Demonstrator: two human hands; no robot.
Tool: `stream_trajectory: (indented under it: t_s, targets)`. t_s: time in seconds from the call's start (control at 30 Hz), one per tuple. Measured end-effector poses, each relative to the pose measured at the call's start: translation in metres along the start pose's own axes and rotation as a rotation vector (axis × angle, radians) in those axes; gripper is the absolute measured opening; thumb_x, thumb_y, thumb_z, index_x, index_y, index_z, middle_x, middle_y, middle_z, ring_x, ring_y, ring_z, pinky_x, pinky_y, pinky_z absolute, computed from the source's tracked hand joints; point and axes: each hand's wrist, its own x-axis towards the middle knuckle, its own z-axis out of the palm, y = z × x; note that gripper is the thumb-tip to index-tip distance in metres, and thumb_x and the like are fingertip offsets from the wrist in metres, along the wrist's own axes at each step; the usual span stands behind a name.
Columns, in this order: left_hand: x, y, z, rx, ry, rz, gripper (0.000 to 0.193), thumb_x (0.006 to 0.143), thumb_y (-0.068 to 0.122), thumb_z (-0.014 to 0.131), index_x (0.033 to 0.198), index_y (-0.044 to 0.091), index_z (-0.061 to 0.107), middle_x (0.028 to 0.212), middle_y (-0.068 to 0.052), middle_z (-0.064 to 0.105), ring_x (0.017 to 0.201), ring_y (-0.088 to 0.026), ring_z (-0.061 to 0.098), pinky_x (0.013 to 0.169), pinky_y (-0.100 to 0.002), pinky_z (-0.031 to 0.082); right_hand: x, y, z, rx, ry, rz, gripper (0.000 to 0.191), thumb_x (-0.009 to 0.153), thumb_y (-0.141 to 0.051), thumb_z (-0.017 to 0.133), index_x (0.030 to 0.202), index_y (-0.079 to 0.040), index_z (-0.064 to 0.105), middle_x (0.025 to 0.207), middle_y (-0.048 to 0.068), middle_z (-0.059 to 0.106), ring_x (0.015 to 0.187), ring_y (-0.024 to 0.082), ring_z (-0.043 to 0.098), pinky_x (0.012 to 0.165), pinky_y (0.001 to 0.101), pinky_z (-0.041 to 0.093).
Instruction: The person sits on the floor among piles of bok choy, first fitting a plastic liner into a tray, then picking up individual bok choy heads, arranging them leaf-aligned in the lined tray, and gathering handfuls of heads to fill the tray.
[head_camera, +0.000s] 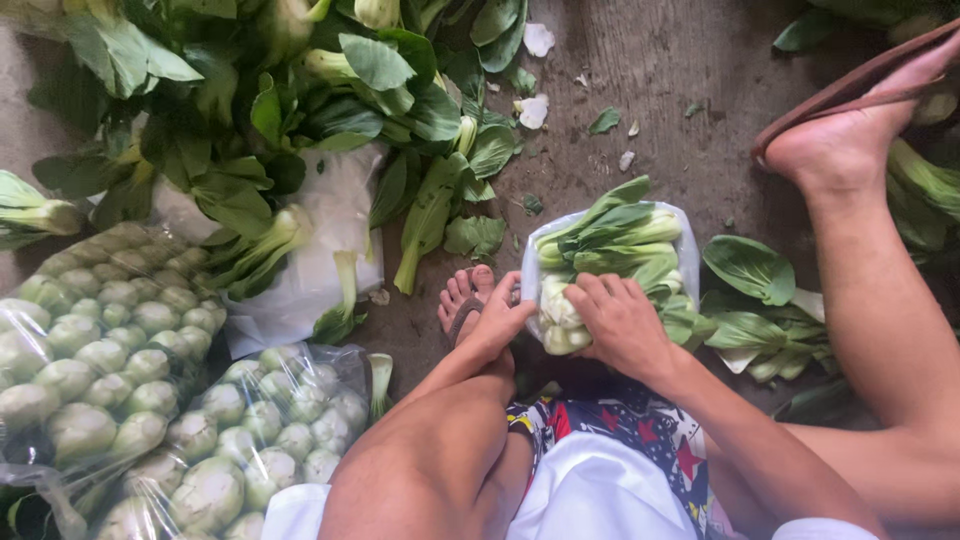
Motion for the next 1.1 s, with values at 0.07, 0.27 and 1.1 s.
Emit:
stream_trajectory:
  t_s: [0.07,0.27,1.1]
  targets:
    - [-0.001,0.007,-0.001,0.016,-0.022,-0.094,0.052,0.086,0.005,0.066,0.135,0.005,0.05,0.113,-0.006,0.066,0.098,-0.012,0.064,0.077,-0.027,0.051,0.001,0.0,0.002,0.024,0.031,0.014,0.092,0.048,-0.031,0.093,0.126,-0.008,0.052,0.124,0.014,0.057,0.11,0.034,0.056,0.09,0.0479,0.044]
    - [-0.027,0.027,-0.006,0.127,-0.217,-0.256,0.081,0.073,0.005,0.08,0.142,0.006,0.038,0.107,-0.013,0.068,0.098,-0.019,0.068,0.083,-0.03,0.056,0.006,0.002,0.019,-0.074,-0.051,0.017,0.088,0.05,-0.03,0.092,0.127,-0.011,0.053,0.124,0.011,0.057,0.109,0.032,0.056,0.09,0.0466,0.045]
    - [0.054,0.094,0.007,0.768,0.089,0.356,0.032,0.085,0.031,0.079,0.079,0.001,0.068,0.061,-0.009,0.055,0.057,-0.015,0.052,0.054,-0.032,0.046,0.013,0.008,0.023,-0.124,-0.126,0.0,0.094,0.054,-0.042,0.091,0.132,-0.011,0.05,0.132,0.012,0.054,0.112,0.032,0.054,0.092,0.0458,0.043]
